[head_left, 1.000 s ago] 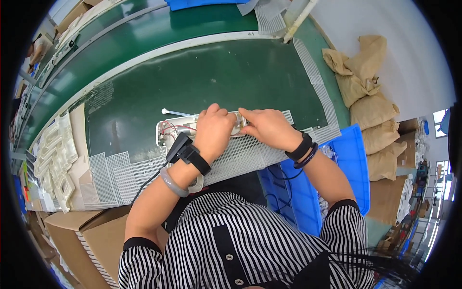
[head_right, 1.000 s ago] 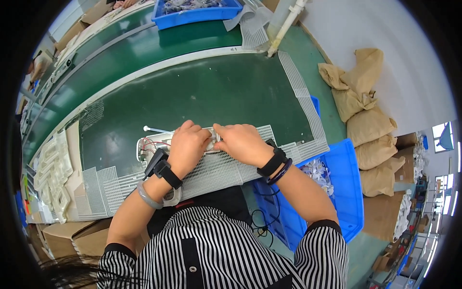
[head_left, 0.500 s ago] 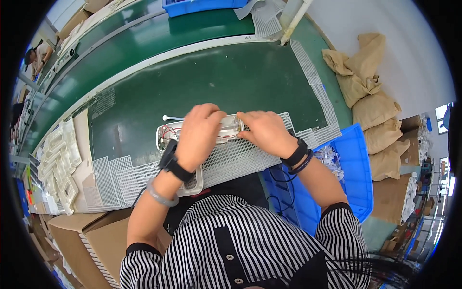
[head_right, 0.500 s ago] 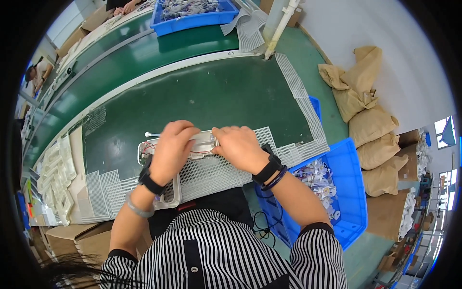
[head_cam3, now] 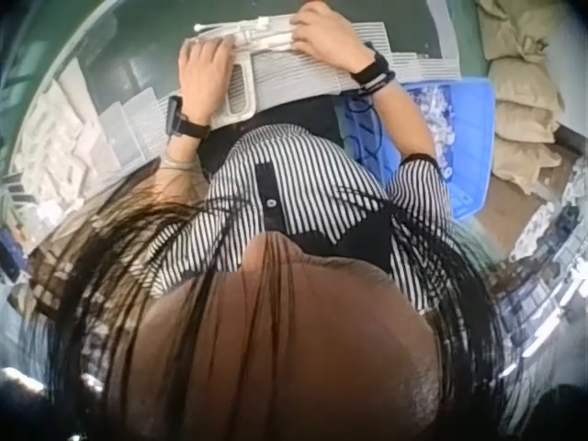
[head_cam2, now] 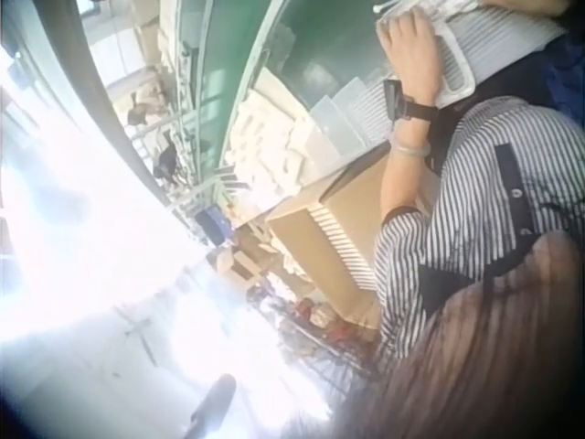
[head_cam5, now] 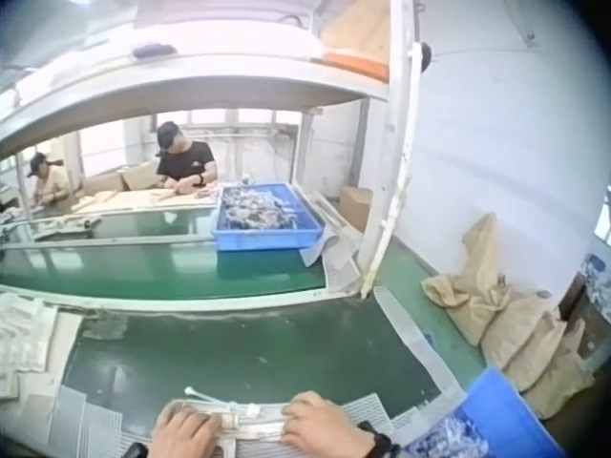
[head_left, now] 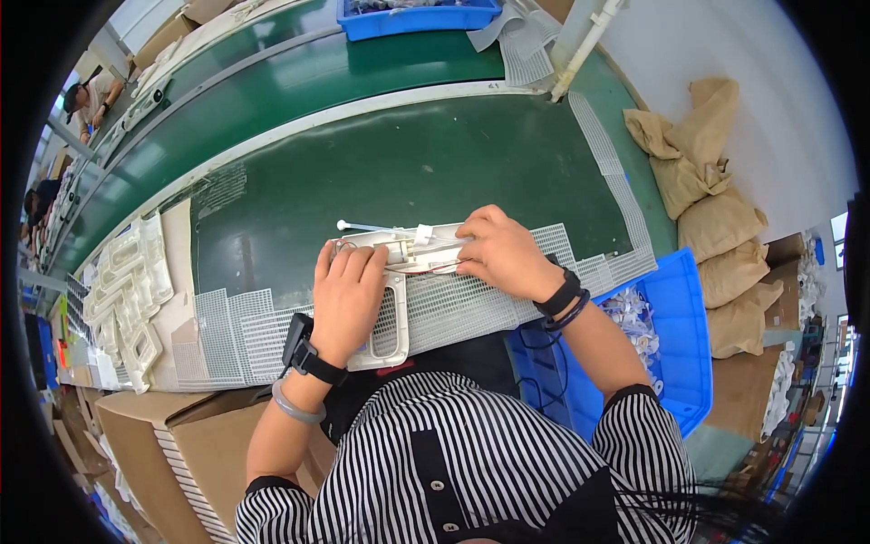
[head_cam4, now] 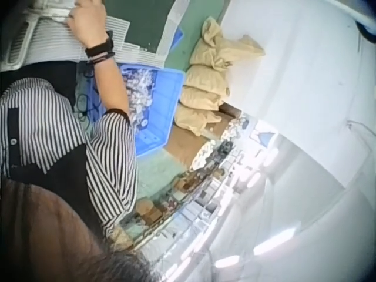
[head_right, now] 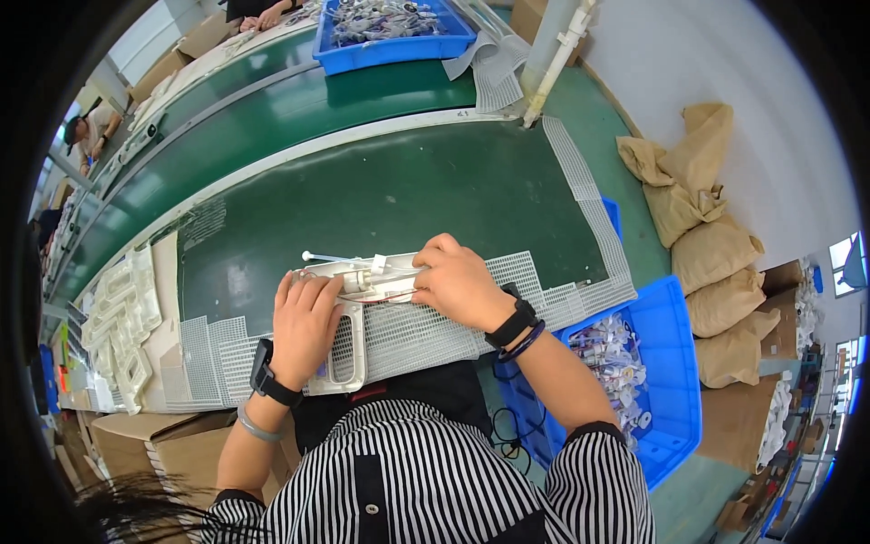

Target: Assembling components into a plastic housing for a handheld device on a factory assembly line.

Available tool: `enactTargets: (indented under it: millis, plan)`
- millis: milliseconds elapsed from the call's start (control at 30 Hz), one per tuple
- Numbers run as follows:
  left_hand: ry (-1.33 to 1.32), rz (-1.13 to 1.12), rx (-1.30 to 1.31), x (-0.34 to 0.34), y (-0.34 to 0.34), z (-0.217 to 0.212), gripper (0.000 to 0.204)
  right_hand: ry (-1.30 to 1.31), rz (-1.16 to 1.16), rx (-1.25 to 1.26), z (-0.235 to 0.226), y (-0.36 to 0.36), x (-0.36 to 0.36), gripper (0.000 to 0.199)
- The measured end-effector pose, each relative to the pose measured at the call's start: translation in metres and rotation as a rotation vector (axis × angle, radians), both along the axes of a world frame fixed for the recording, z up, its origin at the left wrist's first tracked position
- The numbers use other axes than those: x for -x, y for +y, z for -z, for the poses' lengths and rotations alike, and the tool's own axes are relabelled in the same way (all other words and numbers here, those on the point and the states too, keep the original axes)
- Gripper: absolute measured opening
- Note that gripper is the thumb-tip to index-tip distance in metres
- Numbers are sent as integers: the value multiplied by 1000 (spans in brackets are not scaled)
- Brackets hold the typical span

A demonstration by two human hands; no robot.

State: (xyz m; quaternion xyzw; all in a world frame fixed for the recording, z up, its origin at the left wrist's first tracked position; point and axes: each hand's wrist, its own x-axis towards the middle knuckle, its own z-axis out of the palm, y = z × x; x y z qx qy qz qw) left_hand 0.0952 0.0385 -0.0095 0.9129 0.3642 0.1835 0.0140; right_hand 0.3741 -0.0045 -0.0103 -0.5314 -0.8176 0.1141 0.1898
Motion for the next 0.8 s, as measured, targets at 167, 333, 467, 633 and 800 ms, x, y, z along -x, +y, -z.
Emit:
enactTargets:
  millis: [167, 333, 467, 633, 800]
  plan:
    - [-119, 21, 95, 16, -5, 11, 38, 119, 19, 55, 7, 3, -5, 16]
    - [-28, 93, 56, 19, -7, 12, 42, 234, 122, 49, 8, 3, 1, 14]
    - [24, 79, 43, 18, -9, 12, 45, 231, 124, 36, 9, -1, 4, 15]
    - [62, 89, 73, 18, -9, 9, 45, 195, 129, -74, 14, -1, 6, 11]
    - [47, 79, 73, 17, -11, 10, 44, 105, 75, -155, 22, -2, 6, 10]
